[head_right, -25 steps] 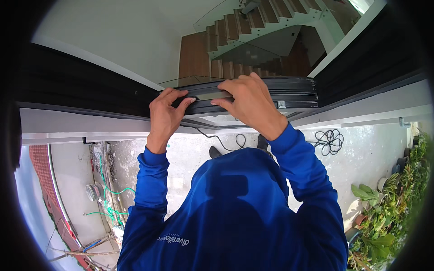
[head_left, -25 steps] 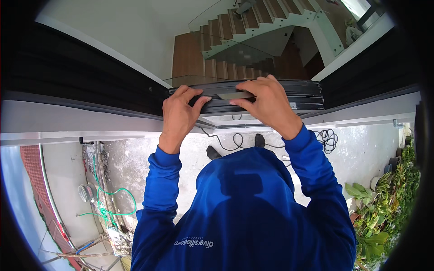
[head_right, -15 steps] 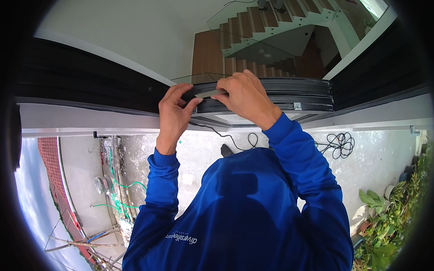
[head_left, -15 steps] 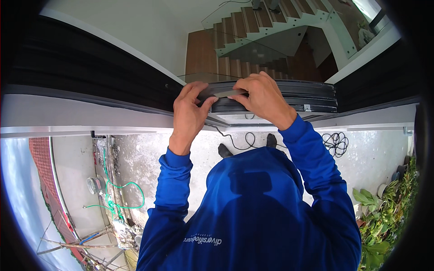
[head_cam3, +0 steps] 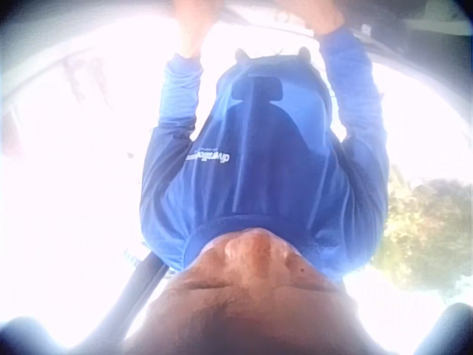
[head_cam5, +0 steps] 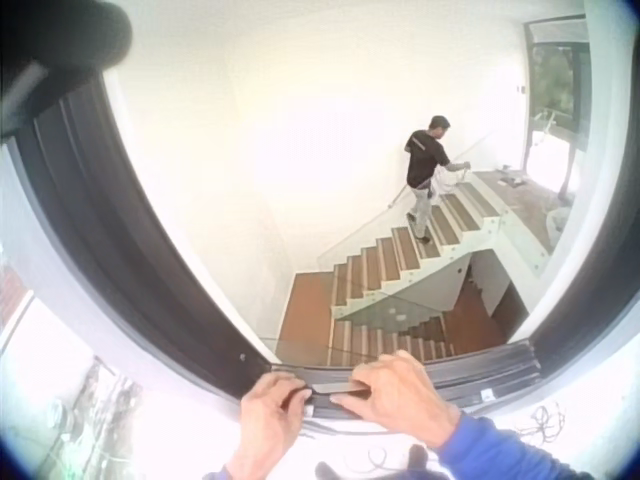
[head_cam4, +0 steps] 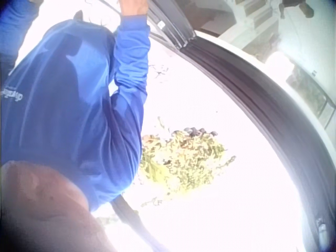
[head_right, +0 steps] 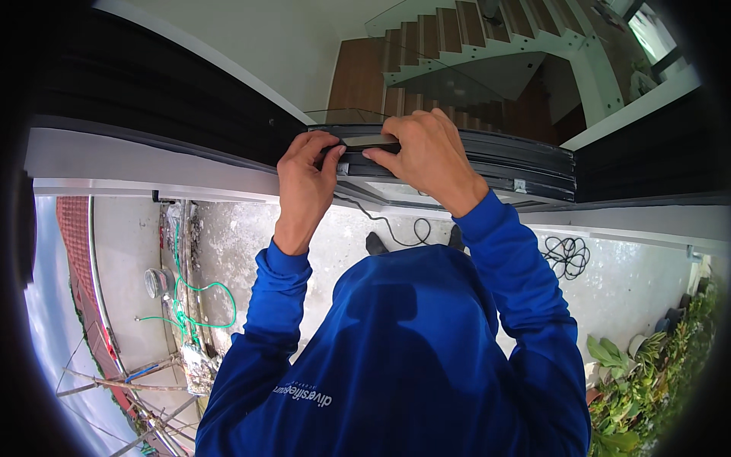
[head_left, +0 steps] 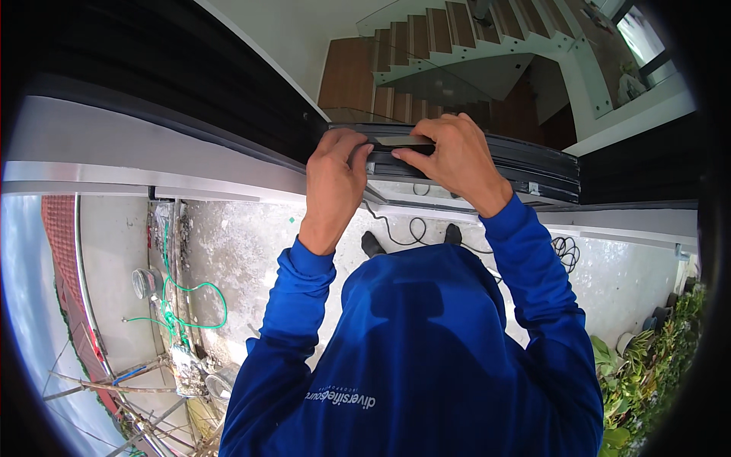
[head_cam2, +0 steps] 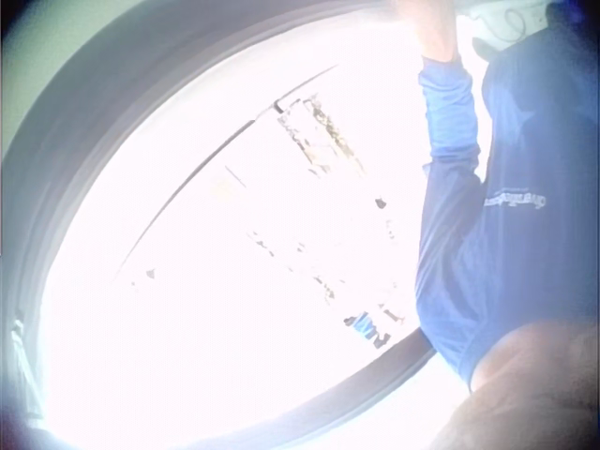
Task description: The person cuts a rubber seal strip using a blade and presses it into the groove of a window frame by hand and with a scraper.
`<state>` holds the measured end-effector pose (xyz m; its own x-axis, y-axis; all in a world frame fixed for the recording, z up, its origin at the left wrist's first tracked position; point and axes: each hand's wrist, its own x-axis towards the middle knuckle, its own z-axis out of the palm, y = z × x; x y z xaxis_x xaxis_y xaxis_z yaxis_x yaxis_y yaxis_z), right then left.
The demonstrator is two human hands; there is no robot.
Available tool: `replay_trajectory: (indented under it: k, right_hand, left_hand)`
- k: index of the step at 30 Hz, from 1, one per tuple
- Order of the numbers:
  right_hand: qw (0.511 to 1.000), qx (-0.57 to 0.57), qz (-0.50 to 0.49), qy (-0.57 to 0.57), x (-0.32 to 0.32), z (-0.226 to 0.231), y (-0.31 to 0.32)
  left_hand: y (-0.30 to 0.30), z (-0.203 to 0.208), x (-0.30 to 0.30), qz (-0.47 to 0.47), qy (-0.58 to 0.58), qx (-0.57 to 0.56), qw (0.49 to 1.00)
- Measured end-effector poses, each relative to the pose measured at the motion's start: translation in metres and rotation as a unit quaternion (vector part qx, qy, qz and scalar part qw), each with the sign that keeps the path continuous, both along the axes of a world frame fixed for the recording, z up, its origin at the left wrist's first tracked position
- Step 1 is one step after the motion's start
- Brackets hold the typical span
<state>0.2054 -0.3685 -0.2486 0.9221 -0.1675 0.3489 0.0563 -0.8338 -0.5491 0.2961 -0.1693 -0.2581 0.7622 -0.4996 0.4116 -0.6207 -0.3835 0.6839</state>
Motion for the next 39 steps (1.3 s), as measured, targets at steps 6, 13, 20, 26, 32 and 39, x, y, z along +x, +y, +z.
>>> replay_trajectory:
  k: [6,13,20,26,32,39]
  right_hand:
    - [1.0,-0.002,0.016,-0.023,0.017,-0.005,0.013]
    - [1.0,0.022,0.005,0.002,0.015,-0.003,0.014]
    - [0.998,0.057,0.002,0.031,0.018,0.0,0.013]
    - [0.998,0.051,0.0,0.024,0.016,-0.002,0.012]
    - [0.998,0.065,0.006,0.019,0.017,-0.001,0.013]
    - [0.997,0.068,-0.005,0.036,0.02,0.007,0.016]
  left_hand:
    - [-0.001,0.001,0.0,0.01,0.009,0.019,1.0]
    - [0.003,0.004,0.003,-0.017,0.019,0.001,1.0]
    - [0.011,0.013,-0.013,0.004,0.002,0.019,1.0]
    - [0.048,0.019,-0.031,0.007,0.135,0.183,0.974]
    - [0.081,0.01,-0.029,0.101,0.289,-0.02,0.952]
    - [0.041,0.0,-0.03,0.18,-0.015,-0.003,0.984]
